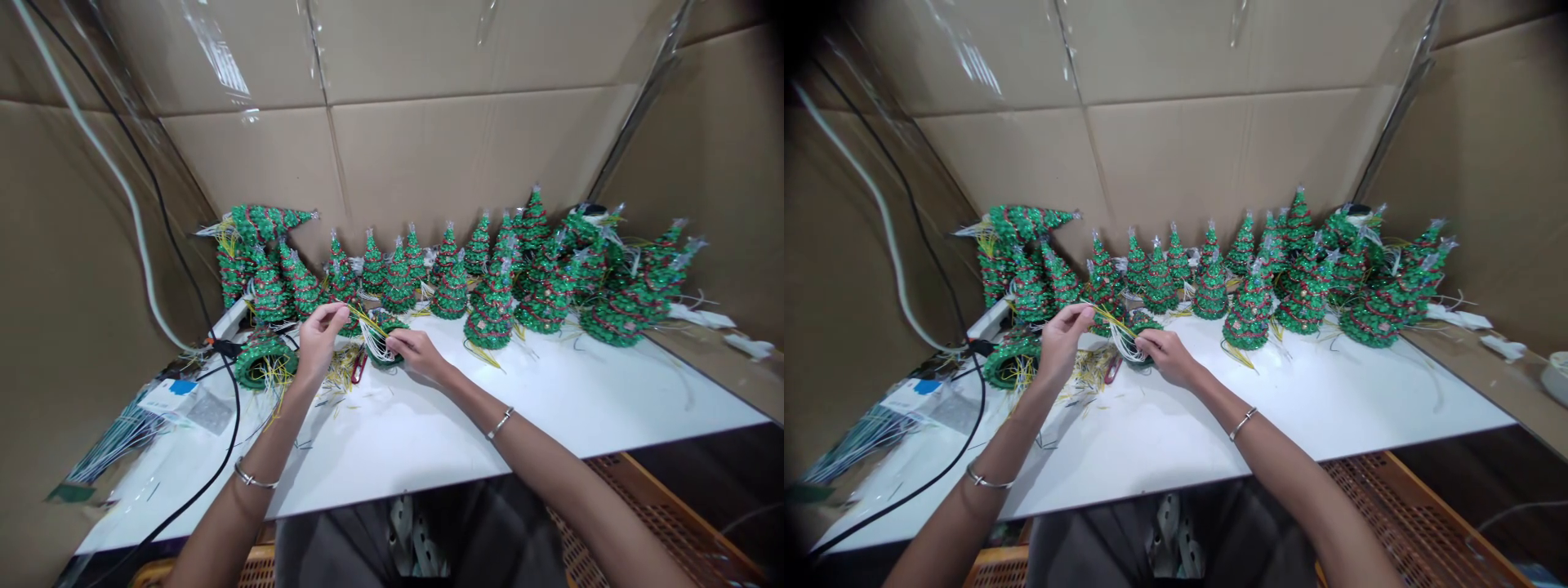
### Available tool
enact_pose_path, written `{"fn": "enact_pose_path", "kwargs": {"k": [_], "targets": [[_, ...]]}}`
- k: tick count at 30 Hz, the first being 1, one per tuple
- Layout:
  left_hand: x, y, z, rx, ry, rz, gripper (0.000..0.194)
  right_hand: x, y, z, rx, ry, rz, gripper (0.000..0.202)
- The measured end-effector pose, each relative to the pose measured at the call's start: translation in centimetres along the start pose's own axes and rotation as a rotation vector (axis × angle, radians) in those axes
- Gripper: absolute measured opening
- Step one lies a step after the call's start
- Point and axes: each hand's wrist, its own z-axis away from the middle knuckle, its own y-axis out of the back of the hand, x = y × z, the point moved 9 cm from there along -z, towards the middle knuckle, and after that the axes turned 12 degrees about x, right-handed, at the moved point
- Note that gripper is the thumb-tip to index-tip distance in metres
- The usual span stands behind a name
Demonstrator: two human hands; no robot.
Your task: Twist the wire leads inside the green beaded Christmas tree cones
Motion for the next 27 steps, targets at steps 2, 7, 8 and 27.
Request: {"fn": "enact_pose_path", "kwargs": {"k": [2, 7, 8, 27], "targets": [[0.2, -0.2, 0.0, -0.001, -0.054, -0.025, 0.023, 0.1, 0.0, 0.0, 0.002, -0.001, 0.000, 0.040], [0.7, 0.3, -0.9, -0.024, -0.216, -0.155, 0.019, 0.2, 0.2, 0.0, 0.005, 0.014, 0.016, 0.039], [0.6, 0.9, -1.4, 0.002, -0.208, -0.162, 0.019, 0.2, 0.2, 0.1, 0.007, 0.019, 0.020, 0.039], [-1.0, -3.0, -4.0, -0.374, 0.306, -0.063, 0.042, -0.1, 0.3, 0.2, -0.018, -0.008, -0.008, 0.038]]}}
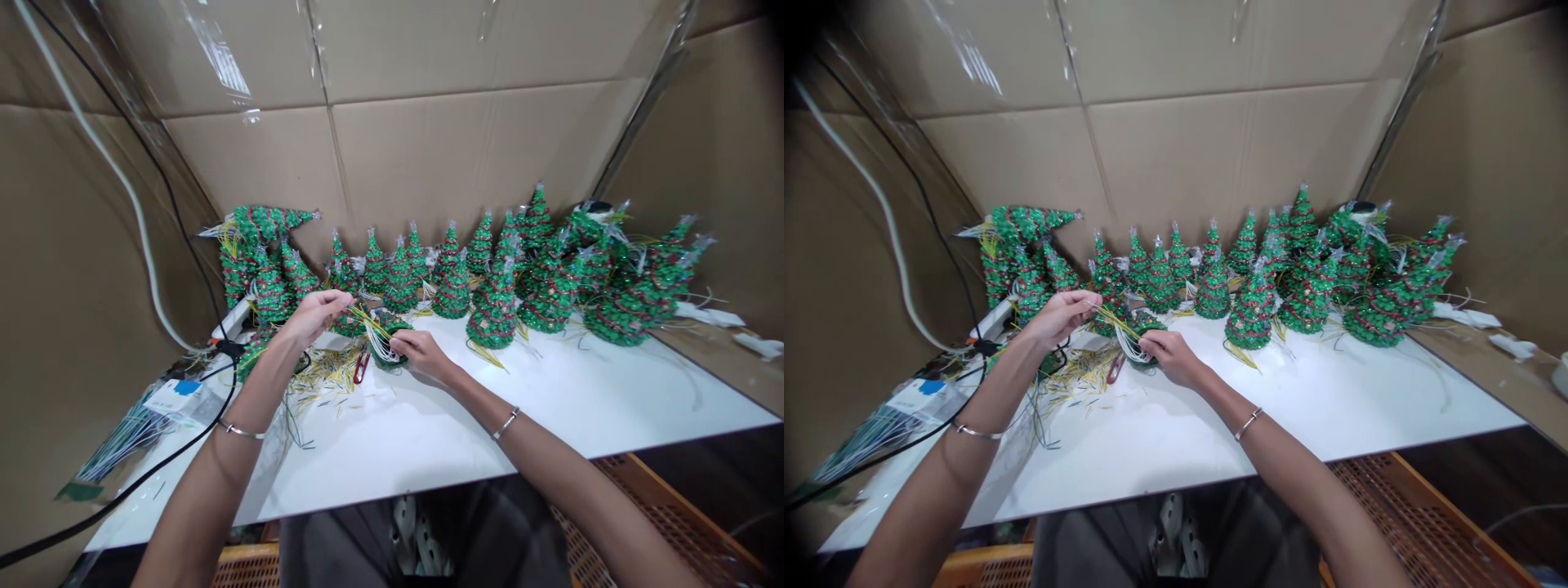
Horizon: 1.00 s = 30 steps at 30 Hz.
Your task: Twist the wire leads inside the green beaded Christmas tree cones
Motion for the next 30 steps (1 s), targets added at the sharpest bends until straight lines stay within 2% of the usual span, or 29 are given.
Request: {"fn": "enact_pose_path", "kwargs": {"k": [5, 9, 12, 14, 16, 18, 21, 23, 25, 30], "targets": [[0.2, 1.1, -0.3, 0.293, -0.214, 0.125, 0.035, -0.5, 0.0, -0.1, 0.027, 0.029, -0.002, 0.037], [-0.2, 2.9, -1.0, 0.432, -0.232, 0.262, 0.037, -0.2, 0.1, 0.0, 0.035, 0.011, -0.008, 0.038], [1.6, 5.0, -0.4, 0.515, -0.294, 0.209, 0.036, 0.1, 0.2, 0.1, 0.043, -0.025, -0.030, 0.038], [3.5, 5.2, 1.0, 0.527, -0.389, 0.060, 0.032, 0.1, 0.2, 0.1, 0.053, -0.049, -0.052, 0.037], [5.4, 4.5, 3.4, 0.568, -0.542, -0.116, 0.029, 0.2, 0.1, 0.1, 0.063, -0.069, -0.071, 0.038], [6.7, 2.8, 6.3, 0.603, -0.717, -0.317, 0.024, 0.2, 0.0, 0.1, 0.068, -0.086, -0.087, 0.039], [6.6, -1.4, 8.8, 0.445, -0.876, -0.550, 0.020, 0.3, -0.1, 0.2, 0.063, -0.098, -0.092, 0.040], [5.9, -2.8, 9.3, 0.412, -0.904, -0.660, 0.021, 0.4, 0.0, 0.3, 0.063, -0.097, -0.084, 0.041], [5.3, -3.0, 9.1, 0.431, -0.899, -0.718, 0.023, 0.4, 0.0, 0.3, 0.069, -0.099, -0.083, 0.042], [4.5, -2.2, 8.4, 0.452, -0.844, -0.720, 0.025, 0.5, 0.0, 0.3, 0.077, -0.110, -0.103, 0.045]]}}
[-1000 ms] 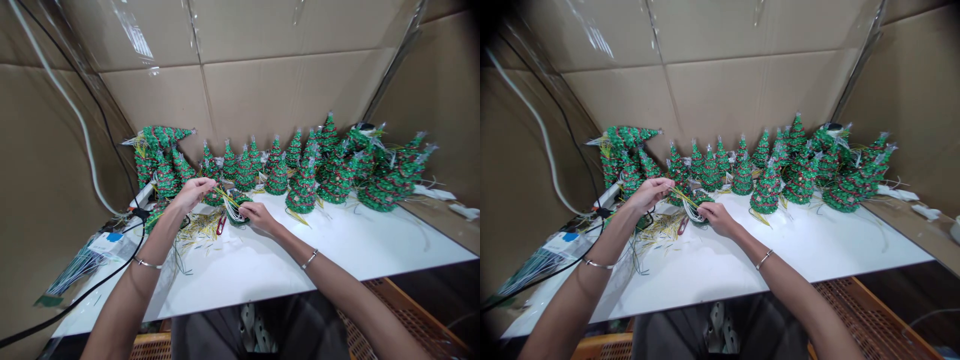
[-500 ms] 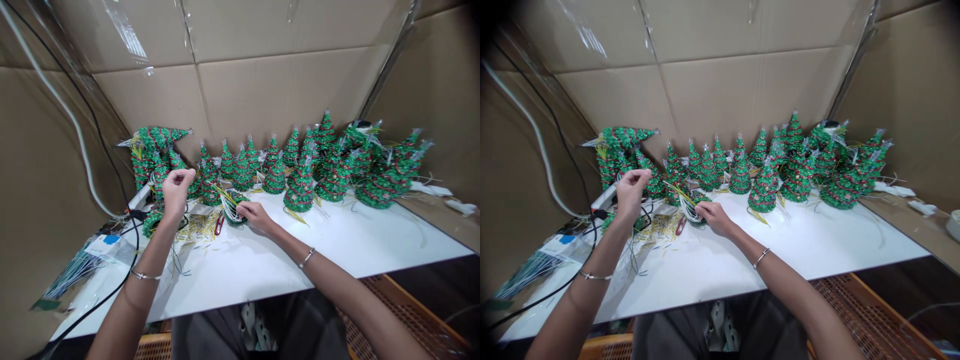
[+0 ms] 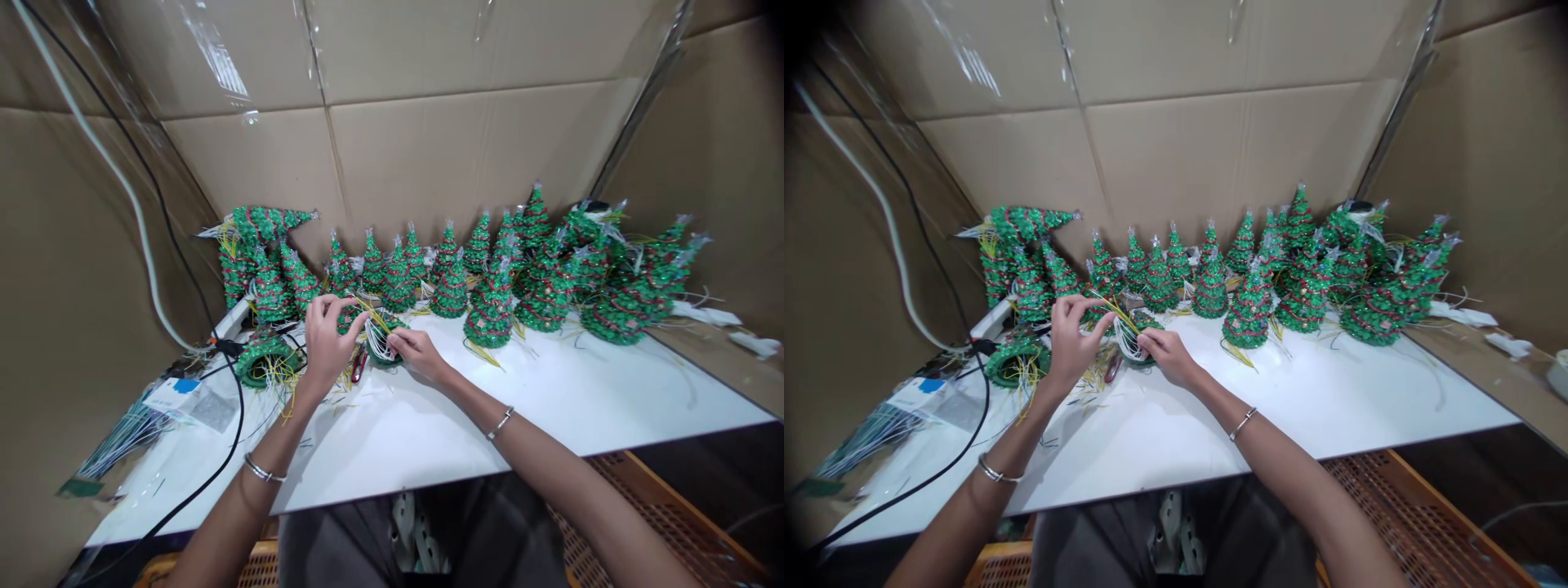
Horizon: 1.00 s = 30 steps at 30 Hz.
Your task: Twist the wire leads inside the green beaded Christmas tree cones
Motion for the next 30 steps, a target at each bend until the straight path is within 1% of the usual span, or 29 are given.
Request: {"fn": "enact_pose_path", "kwargs": {"k": [2, 5, 8, 11, 16, 20, 26, 30], "targets": [[-0.4, -0.1, 0.0, -0.006, 0.042, 0.020, 0.024, 0.1, -0.1, 0.0, 0.000, -0.004, -0.006, 0.045], [-1.3, -0.6, 0.0, -0.028, 0.169, 0.129, 0.023, 0.4, -0.1, 0.1, 0.007, -0.026, -0.028, 0.044], [-2.4, -1.8, 0.0, -0.065, 0.330, 0.337, 0.025, 0.5, 0.0, 0.1, 0.012, -0.041, -0.055, 0.043], [-3.2, -2.9, 0.1, -0.095, 0.434, 0.463, 0.026, 0.5, 0.0, 0.0, 0.007, -0.041, -0.053, 0.044], [-4.0, -3.8, 0.3, -0.099, 0.500, 0.518, 0.026, 0.2, 0.0, 0.0, 0.004, -0.038, -0.050, 0.045], [-4.2, -4.0, 0.4, -0.104, 0.528, 0.549, 0.025, 0.2, 0.0, 0.0, 0.002, -0.037, -0.060, 0.044], [-4.5, -4.1, 0.7, -0.106, 0.592, 0.538, 0.026, 1.0, 0.1, -0.1, 0.020, -0.081, -0.089, 0.043], [-4.9, -4.3, 1.1, -0.113, 0.624, 0.550, 0.027, 0.9, 0.2, -0.2, 0.026, -0.064, -0.102, 0.042]]}}
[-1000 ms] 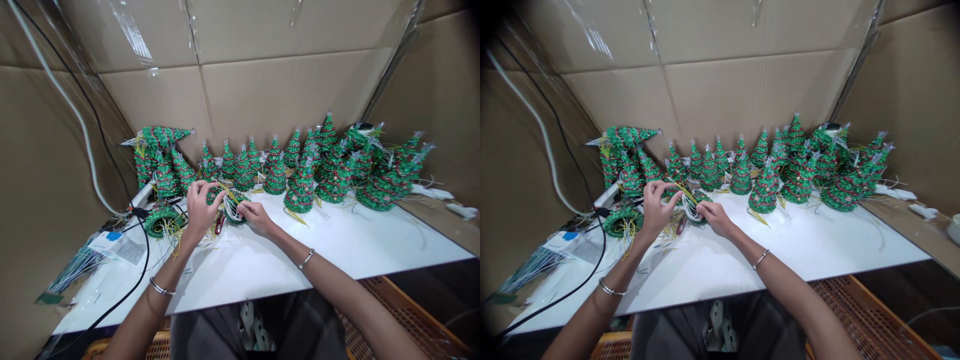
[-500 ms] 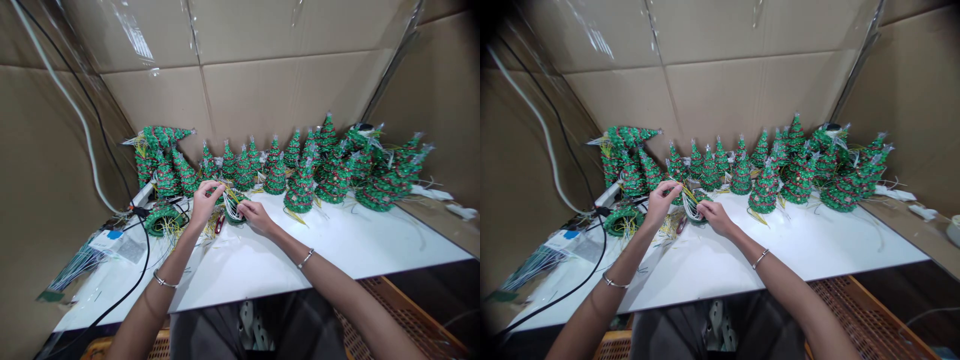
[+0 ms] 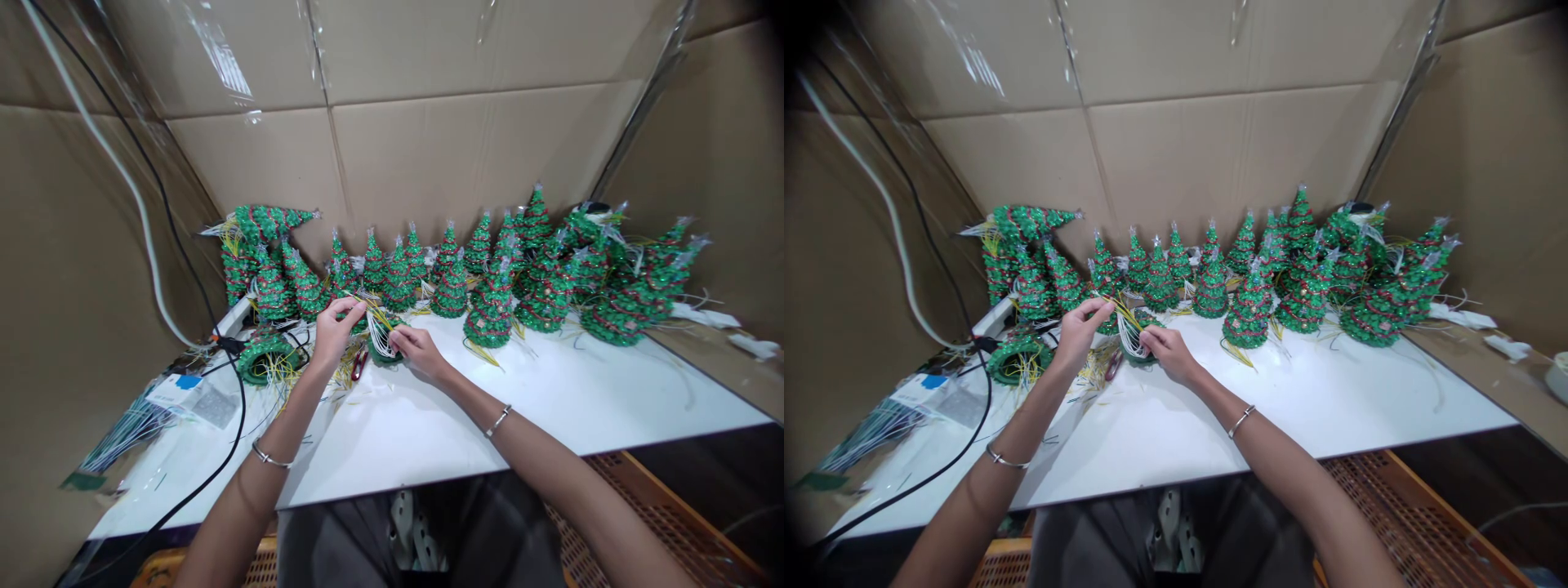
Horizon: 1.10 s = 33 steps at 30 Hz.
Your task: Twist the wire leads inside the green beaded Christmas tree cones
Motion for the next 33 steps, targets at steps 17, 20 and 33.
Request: {"fn": "enact_pose_path", "kwargs": {"k": [17, 20, 33], "targets": [[-2.6, 3.0, -2.2, 0.230, 0.249, 0.194, 0.044, -0.4, 0.5, -0.1, 0.026, 0.036, 0.078, 0.044], [-0.4, 6.1, -4.0, 0.336, 0.134, 0.156, 0.037, -0.4, 0.4, -0.1, 0.029, 0.039, 0.063, 0.042], [7.1, -1.2, 0.9, -0.005, -0.666, -0.547, 0.011, -0.8, 0.2, -0.1, 0.007, 0.076, 0.142, 0.040]]}}
